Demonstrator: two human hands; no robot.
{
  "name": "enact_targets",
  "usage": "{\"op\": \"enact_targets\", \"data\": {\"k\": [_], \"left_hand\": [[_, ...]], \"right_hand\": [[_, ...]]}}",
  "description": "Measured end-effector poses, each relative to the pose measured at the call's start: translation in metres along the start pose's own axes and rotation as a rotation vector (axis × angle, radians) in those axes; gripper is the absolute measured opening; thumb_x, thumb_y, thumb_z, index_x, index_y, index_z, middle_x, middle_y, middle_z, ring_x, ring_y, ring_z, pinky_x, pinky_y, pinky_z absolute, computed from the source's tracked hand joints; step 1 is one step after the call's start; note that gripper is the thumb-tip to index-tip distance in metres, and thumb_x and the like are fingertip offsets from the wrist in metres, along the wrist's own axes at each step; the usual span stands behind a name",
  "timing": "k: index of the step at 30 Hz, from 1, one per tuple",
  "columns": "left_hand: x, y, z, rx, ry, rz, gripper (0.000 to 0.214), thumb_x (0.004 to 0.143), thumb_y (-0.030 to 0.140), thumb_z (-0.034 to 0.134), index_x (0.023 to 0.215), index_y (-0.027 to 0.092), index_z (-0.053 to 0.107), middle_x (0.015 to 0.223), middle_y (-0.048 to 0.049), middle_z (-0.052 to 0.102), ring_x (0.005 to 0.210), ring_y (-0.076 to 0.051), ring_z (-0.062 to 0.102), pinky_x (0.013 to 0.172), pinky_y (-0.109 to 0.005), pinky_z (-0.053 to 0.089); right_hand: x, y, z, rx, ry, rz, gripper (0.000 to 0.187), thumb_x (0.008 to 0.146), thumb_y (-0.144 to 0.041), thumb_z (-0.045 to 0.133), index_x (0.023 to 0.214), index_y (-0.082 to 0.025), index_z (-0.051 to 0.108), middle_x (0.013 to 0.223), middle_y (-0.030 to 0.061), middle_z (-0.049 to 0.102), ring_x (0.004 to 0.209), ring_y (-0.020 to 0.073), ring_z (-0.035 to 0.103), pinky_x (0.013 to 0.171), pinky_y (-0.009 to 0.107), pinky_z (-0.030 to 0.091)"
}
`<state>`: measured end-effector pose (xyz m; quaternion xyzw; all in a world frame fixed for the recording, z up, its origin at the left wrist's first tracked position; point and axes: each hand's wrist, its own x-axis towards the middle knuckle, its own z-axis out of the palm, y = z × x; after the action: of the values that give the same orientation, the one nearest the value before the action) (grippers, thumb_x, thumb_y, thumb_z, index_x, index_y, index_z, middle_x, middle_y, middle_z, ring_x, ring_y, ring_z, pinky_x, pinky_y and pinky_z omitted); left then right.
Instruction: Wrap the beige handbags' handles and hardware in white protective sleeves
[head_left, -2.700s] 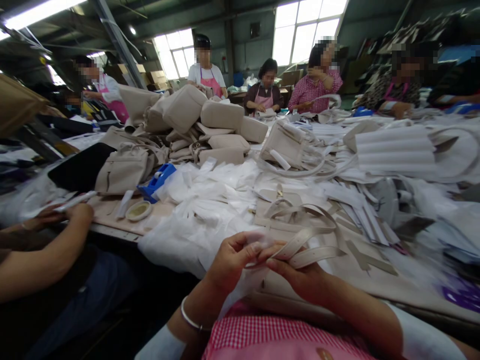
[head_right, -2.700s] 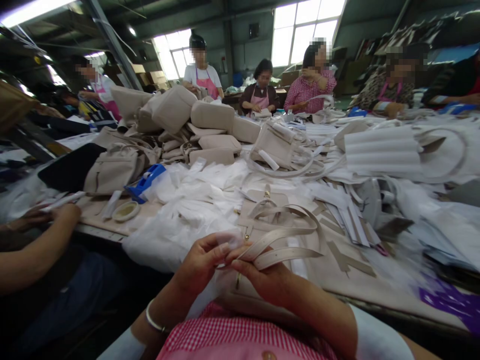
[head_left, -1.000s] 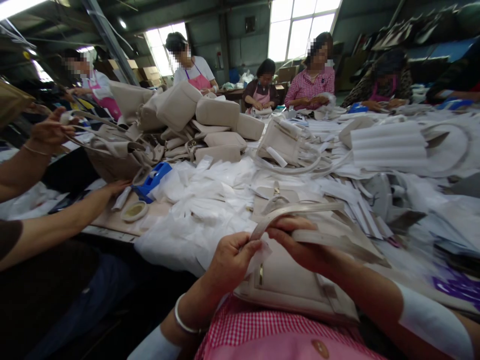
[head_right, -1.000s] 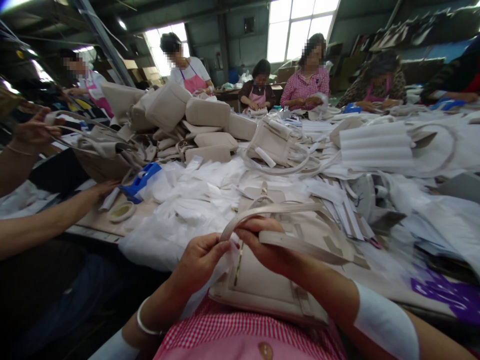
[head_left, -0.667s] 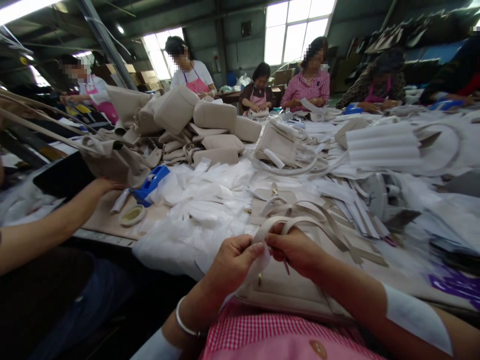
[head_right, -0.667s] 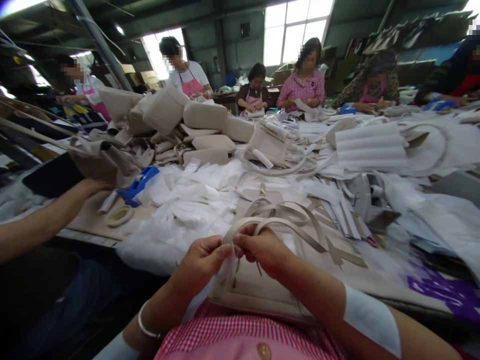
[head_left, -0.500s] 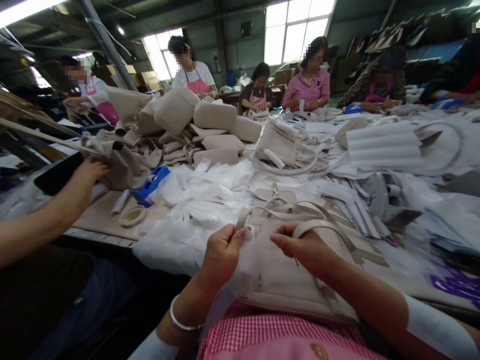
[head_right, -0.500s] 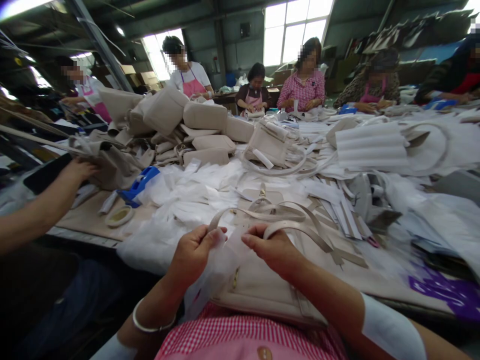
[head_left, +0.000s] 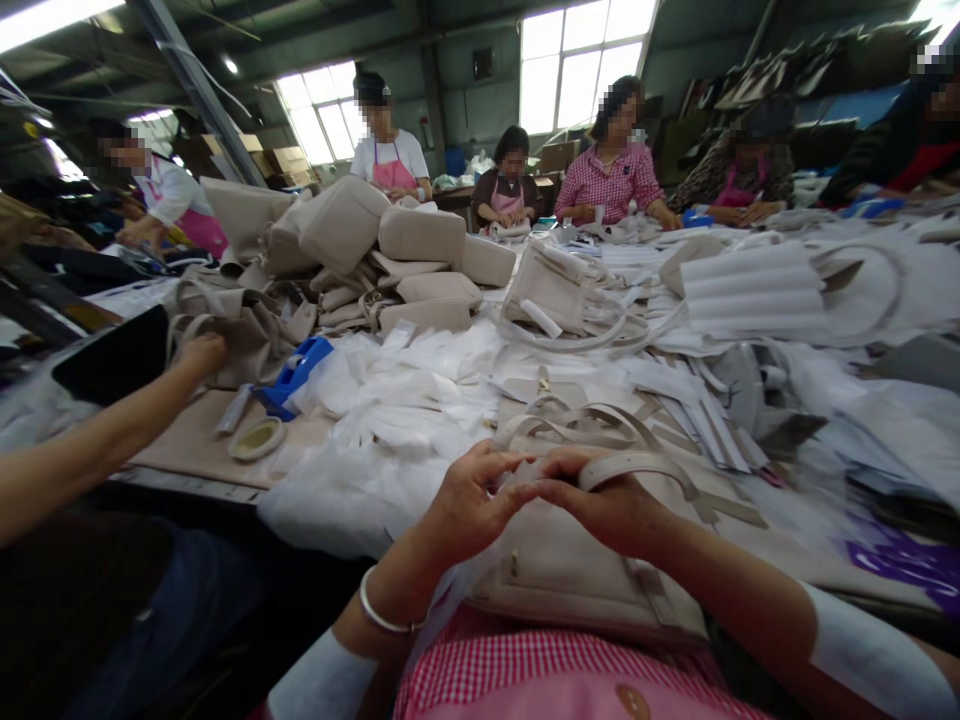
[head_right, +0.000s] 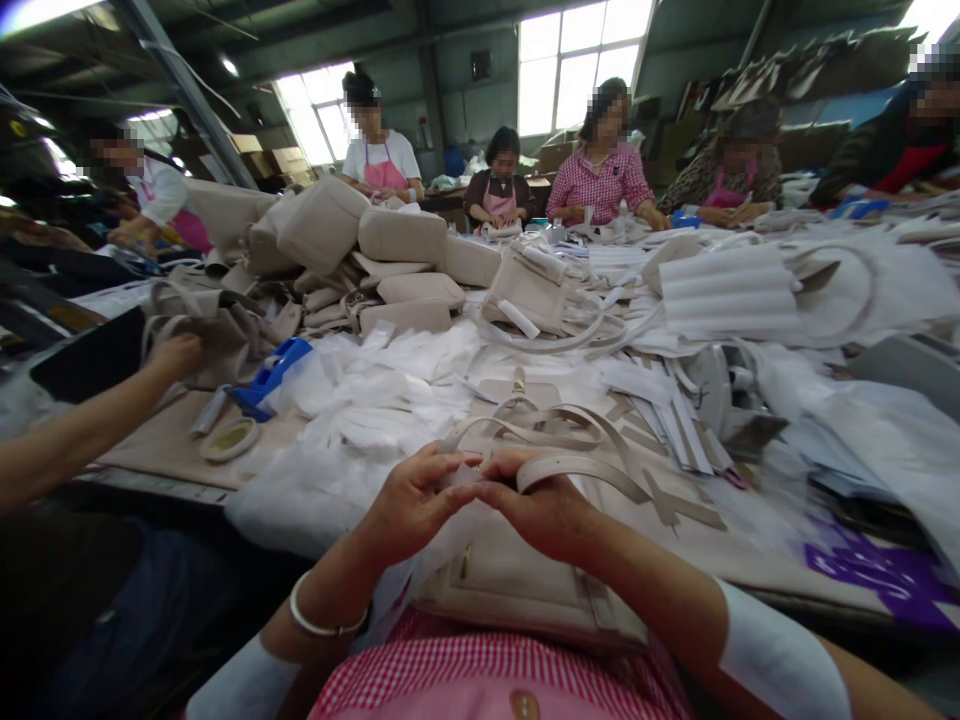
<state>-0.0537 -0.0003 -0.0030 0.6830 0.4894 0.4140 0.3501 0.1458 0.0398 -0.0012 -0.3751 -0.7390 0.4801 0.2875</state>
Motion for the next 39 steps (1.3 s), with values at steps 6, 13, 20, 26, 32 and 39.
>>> {"op": "enact_targets", "data": {"k": [6, 13, 20, 26, 32, 39], "left_hand": [[0.001, -0.010, 0.001, 0.008, 0.078, -0.132, 0.025, 0.086, 0.033, 0.068, 0.070, 0.017, 0.076, 0.064, -0.0006, 0.063, 0.067, -0.014, 0.054, 0.079, -0.029, 0.044], [0.000, -0.012, 0.000, -0.081, 0.091, -0.198, 0.017, 0.077, 0.028, 0.075, 0.064, 0.018, 0.074, 0.061, 0.0008, 0.064, 0.067, -0.013, 0.054, 0.084, -0.031, 0.043], [0.000, -0.004, 0.001, -0.193, -0.018, -0.285, 0.019, 0.074, 0.033, 0.076, 0.068, 0.015, 0.076, 0.069, -0.0022, 0.063, 0.067, -0.013, 0.053, 0.063, -0.025, 0.040], [-0.002, -0.001, 0.000, -0.290, -0.093, -0.375, 0.023, 0.071, 0.036, 0.078, 0.068, 0.013, 0.074, 0.063, 0.0003, 0.058, 0.059, -0.009, 0.046, 0.055, -0.022, 0.033], [-0.002, -0.004, -0.001, -0.296, -0.122, -0.366, 0.025, 0.071, 0.035, 0.077, 0.067, 0.012, 0.072, 0.058, 0.0026, 0.053, 0.056, -0.008, 0.042, 0.053, -0.021, 0.030], [-0.001, -0.001, 0.003, -0.253, -0.202, -0.232, 0.032, 0.082, 0.040, 0.069, 0.067, 0.012, 0.070, 0.062, 0.0017, 0.051, 0.060, -0.009, 0.042, 0.055, -0.023, 0.030]], "right_hand": [[0.005, -0.002, -0.044, -0.300, 0.063, -0.222, 0.033, 0.098, -0.045, 0.048, 0.098, -0.021, 0.070, 0.096, 0.0075, 0.069, 0.089, 0.0220, 0.061, 0.081, 0.034, 0.048], [0.004, -0.024, -0.082, 0.056, 0.116, -0.130, 0.030, 0.084, -0.048, 0.069, 0.085, -0.019, 0.075, 0.061, 0.0012, 0.063, 0.052, 0.0132, 0.052, 0.047, 0.024, 0.039], [0.021, -0.030, -0.065, 0.070, -0.116, -0.410, 0.015, 0.084, -0.034, 0.073, 0.082, -0.021, 0.078, 0.077, 0.0027, 0.071, 0.073, 0.0157, 0.064, 0.067, 0.025, 0.048], [0.030, -0.024, -0.055, 0.103, -0.217, -0.408, 0.014, 0.086, -0.032, 0.071, 0.084, -0.020, 0.078, 0.078, 0.0031, 0.071, 0.074, 0.0162, 0.064, 0.067, 0.025, 0.049], [0.032, -0.021, -0.055, 0.074, -0.252, -0.384, 0.014, 0.086, -0.032, 0.071, 0.084, -0.020, 0.078, 0.078, 0.0031, 0.071, 0.074, 0.0165, 0.064, 0.068, 0.027, 0.050], [0.027, -0.012, -0.031, 0.036, -0.327, -0.177, 0.012, 0.081, -0.030, 0.073, 0.089, -0.021, 0.077, 0.082, 0.0022, 0.072, 0.076, 0.0169, 0.064, 0.067, 0.026, 0.048]]}}
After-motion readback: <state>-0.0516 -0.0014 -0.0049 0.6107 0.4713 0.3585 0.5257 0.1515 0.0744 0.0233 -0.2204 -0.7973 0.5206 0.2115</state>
